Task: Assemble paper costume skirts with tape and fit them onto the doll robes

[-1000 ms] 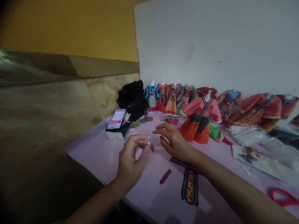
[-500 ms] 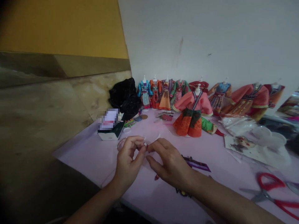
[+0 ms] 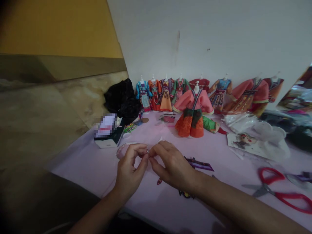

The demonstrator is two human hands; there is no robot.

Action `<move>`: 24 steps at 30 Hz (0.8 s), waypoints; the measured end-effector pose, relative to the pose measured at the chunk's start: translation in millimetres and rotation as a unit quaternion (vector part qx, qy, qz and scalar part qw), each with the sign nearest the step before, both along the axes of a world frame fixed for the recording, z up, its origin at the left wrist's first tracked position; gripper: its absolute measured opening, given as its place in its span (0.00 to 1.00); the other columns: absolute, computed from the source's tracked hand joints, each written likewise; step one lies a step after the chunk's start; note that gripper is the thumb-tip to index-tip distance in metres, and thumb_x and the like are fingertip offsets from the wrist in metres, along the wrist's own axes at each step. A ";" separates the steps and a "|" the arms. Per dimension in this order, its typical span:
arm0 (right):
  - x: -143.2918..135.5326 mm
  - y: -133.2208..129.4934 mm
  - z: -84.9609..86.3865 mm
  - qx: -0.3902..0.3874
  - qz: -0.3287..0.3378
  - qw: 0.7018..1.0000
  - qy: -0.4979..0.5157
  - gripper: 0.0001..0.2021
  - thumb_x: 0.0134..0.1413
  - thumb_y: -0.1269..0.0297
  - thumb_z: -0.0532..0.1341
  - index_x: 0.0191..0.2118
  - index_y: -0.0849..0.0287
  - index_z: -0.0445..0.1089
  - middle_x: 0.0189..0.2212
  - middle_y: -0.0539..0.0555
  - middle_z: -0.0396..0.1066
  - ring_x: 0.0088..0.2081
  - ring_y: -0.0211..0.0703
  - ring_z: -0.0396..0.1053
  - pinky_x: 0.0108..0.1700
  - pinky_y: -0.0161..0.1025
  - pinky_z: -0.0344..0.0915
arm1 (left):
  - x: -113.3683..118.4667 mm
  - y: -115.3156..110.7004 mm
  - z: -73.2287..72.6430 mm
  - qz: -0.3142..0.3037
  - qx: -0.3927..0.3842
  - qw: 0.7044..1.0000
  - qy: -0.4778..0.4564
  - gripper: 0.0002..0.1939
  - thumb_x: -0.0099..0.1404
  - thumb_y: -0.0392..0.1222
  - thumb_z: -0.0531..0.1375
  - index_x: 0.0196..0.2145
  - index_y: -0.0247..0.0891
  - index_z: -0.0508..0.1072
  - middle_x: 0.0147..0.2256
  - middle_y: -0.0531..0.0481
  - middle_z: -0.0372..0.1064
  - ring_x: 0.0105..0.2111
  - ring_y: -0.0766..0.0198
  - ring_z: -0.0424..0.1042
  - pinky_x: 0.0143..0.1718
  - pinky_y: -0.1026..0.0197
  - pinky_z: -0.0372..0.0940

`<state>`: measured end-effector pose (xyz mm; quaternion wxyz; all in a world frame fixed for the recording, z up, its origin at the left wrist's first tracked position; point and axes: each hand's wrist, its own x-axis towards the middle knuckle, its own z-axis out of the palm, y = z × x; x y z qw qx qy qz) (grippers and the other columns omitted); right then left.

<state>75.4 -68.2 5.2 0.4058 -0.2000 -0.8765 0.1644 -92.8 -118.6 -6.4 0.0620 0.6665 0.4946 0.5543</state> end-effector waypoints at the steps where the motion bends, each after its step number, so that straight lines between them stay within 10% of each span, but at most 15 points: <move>1: 0.3 0.4 0.2 -0.002 -0.001 1.000 -0.002 0.04 0.64 0.72 0.59 0.41 0.56 0.65 0.33 0.53 0.70 0.37 0.45 0.68 0.38 0.41 0.65 | -0.1 -0.3 0.4 -0.001 -0.001 1.000 0.011 0.10 0.67 0.32 0.58 0.45 0.40 0.69 0.33 0.54 0.73 0.33 0.66 0.75 0.37 0.64 0.69; 24: 4.5 10.6 0.5 -0.041 -0.004 0.999 0.007 0.05 0.60 0.74 0.59 0.36 0.57 0.66 0.31 0.51 0.69 0.35 0.41 0.67 0.39 0.39 0.64 | 2.1 -1.4 -0.8 -0.011 -0.014 0.998 0.056 0.11 0.68 0.32 0.59 0.47 0.42 0.69 0.35 0.54 0.75 0.36 0.65 0.76 0.41 0.62 0.70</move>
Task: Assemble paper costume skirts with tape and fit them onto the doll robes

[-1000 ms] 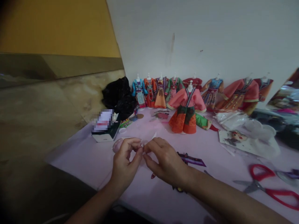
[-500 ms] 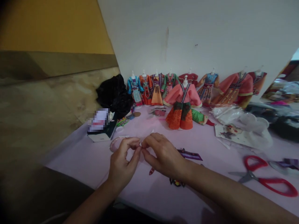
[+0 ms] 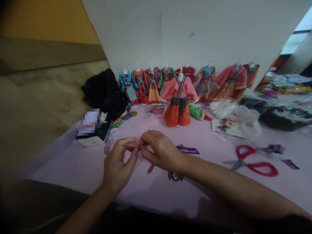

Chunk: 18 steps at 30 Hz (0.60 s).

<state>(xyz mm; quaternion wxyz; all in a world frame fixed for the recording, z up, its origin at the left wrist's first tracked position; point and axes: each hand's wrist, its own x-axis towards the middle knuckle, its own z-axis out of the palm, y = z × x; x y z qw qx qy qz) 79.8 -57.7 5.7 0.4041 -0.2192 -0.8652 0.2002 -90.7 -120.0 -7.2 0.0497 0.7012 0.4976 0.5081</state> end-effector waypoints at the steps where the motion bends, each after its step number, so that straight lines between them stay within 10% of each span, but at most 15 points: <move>1: 0.1 0.2 0.5 -0.005 0.003 1.000 0.006 0.05 0.60 0.74 0.59 0.36 0.57 0.66 0.31 0.51 0.69 0.34 0.41 0.67 0.39 0.39 0.65 | -0.8 1.3 -1.2 -0.003 -0.014 1.000 -0.023 0.11 0.68 0.33 0.60 0.47 0.42 0.69 0.34 0.54 0.74 0.36 0.65 0.76 0.41 0.61 0.70; 10: 1.2 -0.8 4.5 -0.040 0.019 0.998 0.034 0.06 0.58 0.75 0.59 0.34 0.57 0.65 0.31 0.50 0.68 0.34 0.38 0.66 0.39 0.37 0.65 | -6.0 9.3 -5.4 -0.035 -0.087 0.983 -0.156 0.09 0.67 0.36 0.61 0.46 0.42 0.69 0.34 0.53 0.73 0.36 0.63 0.76 0.42 0.59 0.70; 18: -1.6 2.9 1.9 -0.219 0.064 0.969 0.091 0.03 0.58 0.72 0.60 0.34 0.58 0.67 0.30 0.47 0.70 0.32 0.35 0.67 0.38 0.35 0.65 | -4.2 5.4 -6.4 -0.014 -0.058 0.991 -0.123 0.12 0.67 0.36 0.62 0.48 0.42 0.69 0.38 0.51 0.73 0.41 0.63 0.76 0.47 0.57 0.70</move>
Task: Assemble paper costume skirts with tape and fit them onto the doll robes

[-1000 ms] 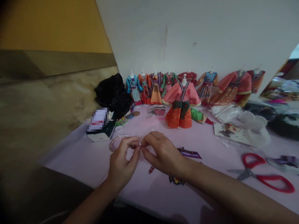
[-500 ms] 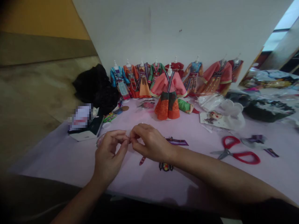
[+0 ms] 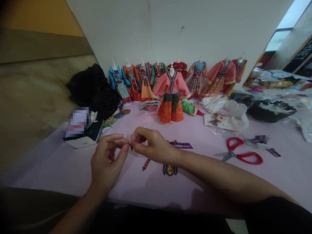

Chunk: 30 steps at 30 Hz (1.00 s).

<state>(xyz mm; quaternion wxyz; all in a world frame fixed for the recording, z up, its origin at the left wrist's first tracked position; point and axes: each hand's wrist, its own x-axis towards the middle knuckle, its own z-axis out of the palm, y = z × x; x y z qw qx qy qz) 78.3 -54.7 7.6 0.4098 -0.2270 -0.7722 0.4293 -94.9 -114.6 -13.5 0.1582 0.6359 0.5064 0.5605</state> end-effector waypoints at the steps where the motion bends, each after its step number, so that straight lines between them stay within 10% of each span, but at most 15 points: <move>1: -0.4 0.0 -0.4 -0.007 0.001 1.000 0.000 0.02 0.58 0.72 0.61 0.34 0.59 0.67 0.30 0.47 0.70 0.32 0.35 0.66 0.38 0.35 0.65 | 0.6 -0.7 0.7 0.009 0.010 1.000 0.017 0.12 0.66 0.36 0.62 0.47 0.42 0.70 0.38 0.51 0.74 0.41 0.63 0.76 0.47 0.57 0.70; 8: -1.8 -2.2 -1.9 -0.016 -0.008 1.000 0.007 0.02 0.58 0.71 0.61 0.34 0.59 0.68 0.30 0.48 0.70 0.32 0.34 0.65 0.36 0.34 0.63 | 3.9 -2.4 3.7 0.060 0.043 0.993 0.095 0.14 0.63 0.34 0.64 0.46 0.42 0.71 0.37 0.53 0.75 0.38 0.65 0.77 0.43 0.60 0.71; 21: 0.6 0.2 0.8 0.004 -0.017 1.000 0.012 0.02 0.60 0.72 0.61 0.36 0.61 0.70 0.30 0.48 0.71 0.32 0.34 0.67 0.37 0.33 0.64 | 3.7 6.8 18.9 -0.018 -0.119 0.982 -0.146 0.12 0.58 0.36 0.65 0.40 0.39 0.69 0.29 0.56 0.72 0.29 0.69 0.72 0.33 0.67 0.67; 30: 0.2 -4.0 -3.9 0.143 -0.039 0.988 -0.042 0.02 0.59 0.73 0.62 0.36 0.60 0.69 0.32 0.49 0.68 0.34 0.35 0.67 0.38 0.34 0.64 | 0.9 1.2 5.6 0.034 -0.042 0.998 0.040 0.13 0.64 0.36 0.62 0.47 0.42 0.69 0.33 0.55 0.74 0.35 0.65 0.75 0.41 0.61 0.68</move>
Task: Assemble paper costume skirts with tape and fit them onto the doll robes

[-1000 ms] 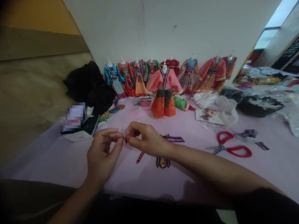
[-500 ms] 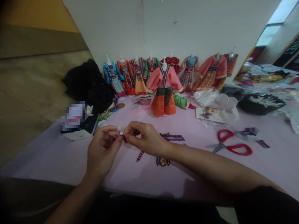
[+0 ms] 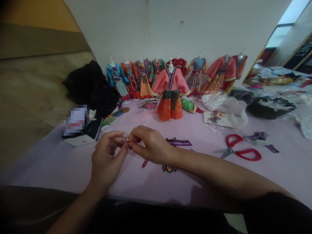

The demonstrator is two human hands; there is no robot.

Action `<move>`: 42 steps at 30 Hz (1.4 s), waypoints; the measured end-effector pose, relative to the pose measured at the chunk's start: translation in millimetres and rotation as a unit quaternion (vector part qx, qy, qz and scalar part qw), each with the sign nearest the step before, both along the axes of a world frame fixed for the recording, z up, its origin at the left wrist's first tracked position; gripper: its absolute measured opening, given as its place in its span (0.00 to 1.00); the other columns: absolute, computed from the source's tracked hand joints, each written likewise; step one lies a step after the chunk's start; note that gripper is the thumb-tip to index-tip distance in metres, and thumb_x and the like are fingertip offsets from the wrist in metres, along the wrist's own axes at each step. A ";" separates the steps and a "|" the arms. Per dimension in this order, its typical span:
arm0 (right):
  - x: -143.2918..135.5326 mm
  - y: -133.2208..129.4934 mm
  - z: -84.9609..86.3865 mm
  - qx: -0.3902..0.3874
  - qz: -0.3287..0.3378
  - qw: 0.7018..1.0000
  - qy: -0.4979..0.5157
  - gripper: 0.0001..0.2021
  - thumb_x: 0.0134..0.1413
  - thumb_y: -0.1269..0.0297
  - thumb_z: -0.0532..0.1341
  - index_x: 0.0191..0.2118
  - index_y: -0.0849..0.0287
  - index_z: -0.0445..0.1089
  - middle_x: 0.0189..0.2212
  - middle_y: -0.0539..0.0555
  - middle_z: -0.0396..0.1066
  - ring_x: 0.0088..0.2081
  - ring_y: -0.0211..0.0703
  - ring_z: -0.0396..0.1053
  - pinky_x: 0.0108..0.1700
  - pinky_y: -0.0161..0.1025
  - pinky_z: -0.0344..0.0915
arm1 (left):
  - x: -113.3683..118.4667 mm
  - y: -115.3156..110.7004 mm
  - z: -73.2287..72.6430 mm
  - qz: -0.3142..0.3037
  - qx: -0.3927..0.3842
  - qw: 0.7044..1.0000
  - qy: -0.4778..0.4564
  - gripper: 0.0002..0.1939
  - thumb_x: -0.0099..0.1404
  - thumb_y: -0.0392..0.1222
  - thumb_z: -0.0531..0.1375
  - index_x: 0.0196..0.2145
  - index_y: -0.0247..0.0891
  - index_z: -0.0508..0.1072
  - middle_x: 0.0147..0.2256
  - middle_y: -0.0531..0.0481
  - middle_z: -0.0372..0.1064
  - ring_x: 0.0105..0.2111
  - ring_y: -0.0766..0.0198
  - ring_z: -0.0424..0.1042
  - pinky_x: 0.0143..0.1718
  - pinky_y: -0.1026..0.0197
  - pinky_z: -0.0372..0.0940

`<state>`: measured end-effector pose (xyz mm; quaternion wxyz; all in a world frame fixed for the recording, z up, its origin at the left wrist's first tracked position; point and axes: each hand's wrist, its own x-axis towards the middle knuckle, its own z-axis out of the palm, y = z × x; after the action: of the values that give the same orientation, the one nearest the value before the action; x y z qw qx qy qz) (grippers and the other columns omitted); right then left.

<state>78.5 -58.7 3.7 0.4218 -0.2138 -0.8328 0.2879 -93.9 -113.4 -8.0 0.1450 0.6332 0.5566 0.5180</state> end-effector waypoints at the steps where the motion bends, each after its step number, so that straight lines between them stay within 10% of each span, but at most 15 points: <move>1: 0.3 0.8 -1.2 0.010 -0.003 1.000 -0.006 0.03 0.59 0.73 0.62 0.35 0.60 0.68 0.31 0.49 0.68 0.33 0.35 0.66 0.38 0.34 0.63 | -0.2 -1.2 0.2 0.009 0.015 0.999 0.042 0.14 0.64 0.35 0.62 0.47 0.42 0.69 0.34 0.55 0.75 0.35 0.65 0.75 0.41 0.61 0.68; 12: 1.6 1.1 -1.3 0.010 -0.009 0.999 -0.032 0.06 0.54 0.76 0.61 0.32 0.59 0.65 0.30 0.48 0.66 0.33 0.36 0.64 0.37 0.35 0.62 | 2.1 -6.5 7.8 0.006 0.075 0.969 0.236 0.18 0.63 0.27 0.62 0.47 0.44 0.67 0.36 0.60 0.77 0.25 0.71 0.72 0.32 0.67 0.66; 27: -1.8 -0.1 1.4 -0.170 0.034 0.985 0.022 0.05 0.51 0.76 0.61 0.30 0.60 0.66 0.26 0.45 0.66 0.29 0.33 0.63 0.33 0.32 0.60 | 4.1 -5.4 7.5 -0.059 0.012 0.993 0.099 0.15 0.65 0.32 0.57 0.49 0.42 0.66 0.34 0.55 0.73 0.34 0.66 0.78 0.36 0.63 0.73; 42: 0.0 3.0 0.8 -0.189 0.080 0.979 0.017 0.05 0.53 0.76 0.61 0.30 0.60 0.66 0.27 0.45 0.67 0.30 0.33 0.63 0.34 0.32 0.59 | 1.0 -3.8 8.8 -0.083 -0.008 0.994 0.066 0.15 0.65 0.31 0.57 0.49 0.42 0.67 0.30 0.58 0.73 0.29 0.69 0.77 0.34 0.66 0.70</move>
<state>78.5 -55.7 4.6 0.3636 -0.2172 -0.7704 0.4766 -93.0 -117.1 0.9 0.1553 0.7088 0.5144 0.4570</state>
